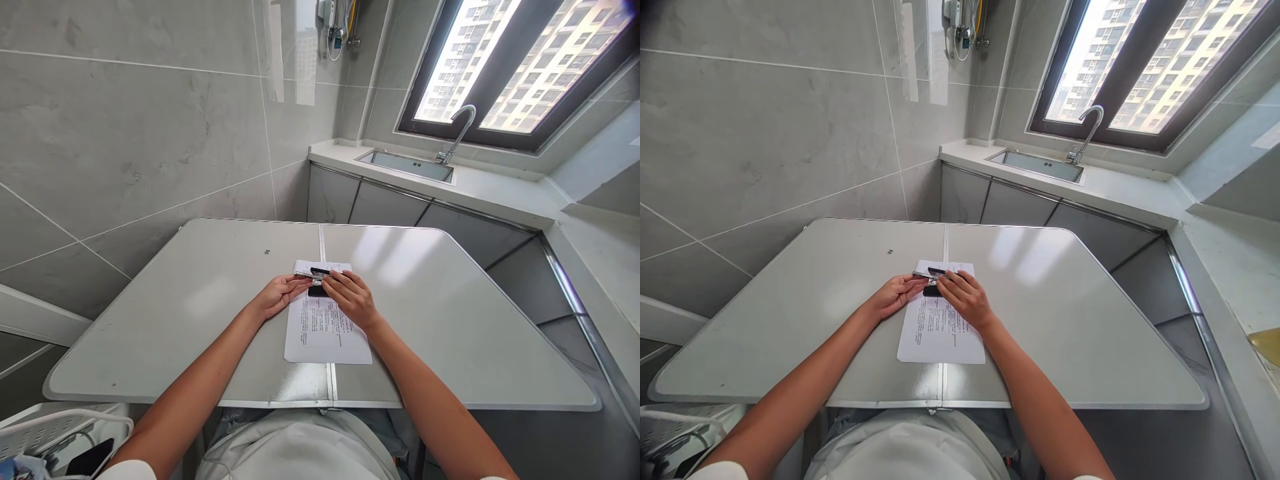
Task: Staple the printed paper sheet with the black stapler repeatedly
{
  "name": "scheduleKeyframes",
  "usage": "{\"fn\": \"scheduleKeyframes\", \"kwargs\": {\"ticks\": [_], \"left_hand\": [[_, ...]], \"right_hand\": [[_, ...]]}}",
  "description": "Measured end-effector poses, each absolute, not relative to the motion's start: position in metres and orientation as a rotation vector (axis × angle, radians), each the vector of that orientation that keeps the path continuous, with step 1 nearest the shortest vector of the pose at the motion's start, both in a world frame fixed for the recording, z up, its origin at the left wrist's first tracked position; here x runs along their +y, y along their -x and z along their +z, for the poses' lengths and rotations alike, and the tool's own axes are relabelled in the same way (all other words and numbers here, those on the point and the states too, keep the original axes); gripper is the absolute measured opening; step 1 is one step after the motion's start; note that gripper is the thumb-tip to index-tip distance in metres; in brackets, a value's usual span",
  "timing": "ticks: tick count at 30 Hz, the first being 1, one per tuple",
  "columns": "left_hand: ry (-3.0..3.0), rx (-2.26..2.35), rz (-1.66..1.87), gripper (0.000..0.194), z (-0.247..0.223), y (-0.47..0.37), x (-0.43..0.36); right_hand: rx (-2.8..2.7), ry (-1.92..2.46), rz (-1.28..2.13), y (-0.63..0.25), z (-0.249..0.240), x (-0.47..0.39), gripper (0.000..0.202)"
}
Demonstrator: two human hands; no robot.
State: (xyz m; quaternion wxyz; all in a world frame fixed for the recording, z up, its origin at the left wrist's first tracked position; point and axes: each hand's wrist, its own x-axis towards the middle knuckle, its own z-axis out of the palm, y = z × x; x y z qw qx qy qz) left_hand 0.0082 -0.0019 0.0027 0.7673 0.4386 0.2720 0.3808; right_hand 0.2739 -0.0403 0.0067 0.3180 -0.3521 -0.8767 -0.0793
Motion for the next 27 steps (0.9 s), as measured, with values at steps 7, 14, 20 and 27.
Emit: {"fn": "scheduleKeyframes", "kwargs": {"ticks": [7, 14, 20, 27], "left_hand": [[-0.792, 0.510, 0.853, 0.032, 0.003, -0.008, -0.001], [-0.668, 0.517, 0.890, 0.030, 0.002, -0.007, 0.002], [-0.674, 0.730, 0.930, 0.016, -0.006, -0.006, 0.003], [-0.744, 0.870, 1.042, 0.012, -0.006, -0.007, 0.004]], "right_hand": [[-2.274, 0.800, -0.476, -0.271, 0.010, -0.040, 0.035], [-2.160, 0.830, -0.487, -0.269, 0.010, -0.038, 0.043], [-1.897, 1.101, 0.026, -0.267, 0.016, -0.044, 0.035], [-1.518, 1.415, 0.853, -0.267, 0.017, -0.069, 0.035]]}}
